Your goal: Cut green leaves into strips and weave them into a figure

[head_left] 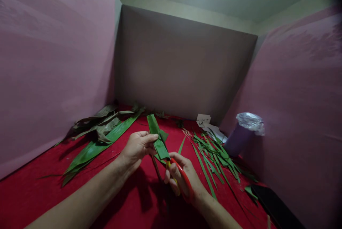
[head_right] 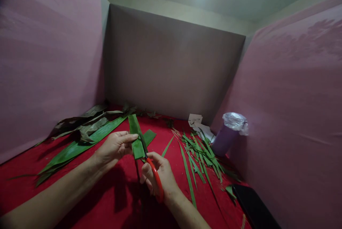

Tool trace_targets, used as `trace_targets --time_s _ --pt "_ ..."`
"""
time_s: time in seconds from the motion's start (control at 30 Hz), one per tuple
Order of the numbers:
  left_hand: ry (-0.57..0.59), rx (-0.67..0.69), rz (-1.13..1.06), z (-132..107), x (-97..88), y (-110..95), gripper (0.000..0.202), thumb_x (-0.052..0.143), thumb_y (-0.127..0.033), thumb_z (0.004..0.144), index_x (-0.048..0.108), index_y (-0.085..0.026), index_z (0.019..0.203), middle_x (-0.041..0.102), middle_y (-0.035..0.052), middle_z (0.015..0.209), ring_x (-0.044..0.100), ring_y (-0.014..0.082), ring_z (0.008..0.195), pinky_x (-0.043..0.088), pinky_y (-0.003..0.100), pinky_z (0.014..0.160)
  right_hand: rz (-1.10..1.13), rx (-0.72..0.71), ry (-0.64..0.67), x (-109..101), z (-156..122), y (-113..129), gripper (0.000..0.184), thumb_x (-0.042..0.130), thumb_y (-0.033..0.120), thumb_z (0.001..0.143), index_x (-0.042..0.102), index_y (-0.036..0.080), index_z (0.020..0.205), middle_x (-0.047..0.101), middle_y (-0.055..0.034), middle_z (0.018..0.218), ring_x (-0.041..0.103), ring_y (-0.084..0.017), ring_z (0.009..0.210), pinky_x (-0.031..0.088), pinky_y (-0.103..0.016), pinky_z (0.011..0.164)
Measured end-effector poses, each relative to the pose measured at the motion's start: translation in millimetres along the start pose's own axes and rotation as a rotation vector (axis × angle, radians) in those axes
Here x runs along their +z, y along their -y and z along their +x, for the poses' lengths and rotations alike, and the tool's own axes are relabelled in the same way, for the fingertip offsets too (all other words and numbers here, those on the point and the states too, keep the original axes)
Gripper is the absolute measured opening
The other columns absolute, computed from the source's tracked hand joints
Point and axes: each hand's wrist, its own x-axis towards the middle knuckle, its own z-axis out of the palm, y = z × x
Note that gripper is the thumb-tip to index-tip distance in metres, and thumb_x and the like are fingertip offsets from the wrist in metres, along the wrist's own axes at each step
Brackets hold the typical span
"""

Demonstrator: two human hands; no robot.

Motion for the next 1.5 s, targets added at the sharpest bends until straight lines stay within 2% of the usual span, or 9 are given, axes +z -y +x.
trace_targets --time_s 0.2,0.33,0.47,0.73,0.9,1.07,1.27,1.5 --pt "0.032 -0.037 0.030 -4 4.7 1 0.012 0.069 -0.017 0.063 0.062 -0.009 0.060 0.065 0.0065 0.054 0.059 0.0137 0.046 0.051 0.025 0.047 0.026 -0.021 0.003 0 0 2 0.063 0.062 0.063 0.065 0.051 0.014 0.102 0.056 0.0036 0.049 0.037 -0.004 0.027 0.026 -0.015 0.028" --pt "0.042 -0.077 0.011 -6 6.5 1 0.009 0.068 -0.015 0.064 0.062 -0.008 0.063 0.065 0.0056 0.056 0.059 0.0117 0.047 0.051 0.023 0.048 0.022 0.022 -0.036 4 0 10 0.051 0.071 0.054 0.061 0.051 0.015 0.088 0.055 0.0051 0.048 0.037 -0.004 0.027 0.025 -0.015 0.027" --pt "0.052 -0.096 -0.007 -7 7.4 1 0.008 0.068 -0.014 0.063 0.062 -0.009 0.062 0.063 0.0042 0.055 0.058 0.0109 0.047 0.050 0.021 0.046 -0.014 0.059 -0.070 8 -1 17 0.044 0.077 0.041 0.057 0.050 0.017 0.082 0.055 0.0066 0.048 0.039 -0.004 0.029 0.026 -0.014 0.027" --pt "0.066 -0.122 -0.010 -4 7.1 12 0.013 0.069 -0.018 0.063 0.060 -0.009 0.064 0.065 0.0057 0.056 0.059 0.0125 0.046 0.050 0.023 0.044 -0.019 0.036 -0.165 9 1 8 0.030 0.073 0.026 0.061 0.053 0.015 0.079 0.054 0.0071 0.046 0.041 -0.005 0.033 0.030 -0.013 0.031" --pt "0.085 -0.144 -0.001 -6 10.0 18 0.016 0.070 -0.019 0.062 0.056 -0.011 0.061 0.064 0.0055 0.054 0.059 0.0134 0.044 0.050 0.024 0.044 -0.012 0.058 -0.219 8 1 0 0.026 0.067 0.017 0.061 0.053 0.015 0.082 0.055 0.0075 0.044 0.037 -0.004 0.027 0.026 -0.012 0.025" --pt "0.084 -0.172 0.003 -11 14.1 19 0.016 0.069 -0.019 0.063 0.055 -0.011 0.062 0.064 0.0047 0.055 0.059 0.0121 0.044 0.049 0.021 0.041 0.032 0.040 -0.233 7 1 -4 0.028 0.069 0.016 0.061 0.054 0.016 0.084 0.057 0.0070 0.046 0.040 -0.005 0.026 0.028 -0.012 0.024" --pt "0.053 -0.184 0.046 -11 13.9 19 0.016 0.069 -0.021 0.064 0.055 -0.012 0.064 0.061 0.0011 0.051 0.053 0.0074 0.039 0.043 0.015 0.034 0.017 0.011 -0.228 7 2 -7 0.029 0.073 0.022 0.062 0.055 0.016 0.085 0.060 0.0054 0.051 0.041 -0.004 0.027 0.029 -0.012 0.024" --pt "0.102 -0.191 0.060 -11 12.2 19 0.019 0.069 -0.022 0.062 0.053 -0.012 0.061 0.058 0.0005 0.046 0.051 0.0074 0.035 0.041 0.016 0.033 0.038 -0.075 -0.247 9 1 -10 0.032 0.078 0.019 0.060 0.058 0.017 0.085 0.064 0.0033 0.063 0.051 -0.006 0.043 0.040 -0.014 0.040"
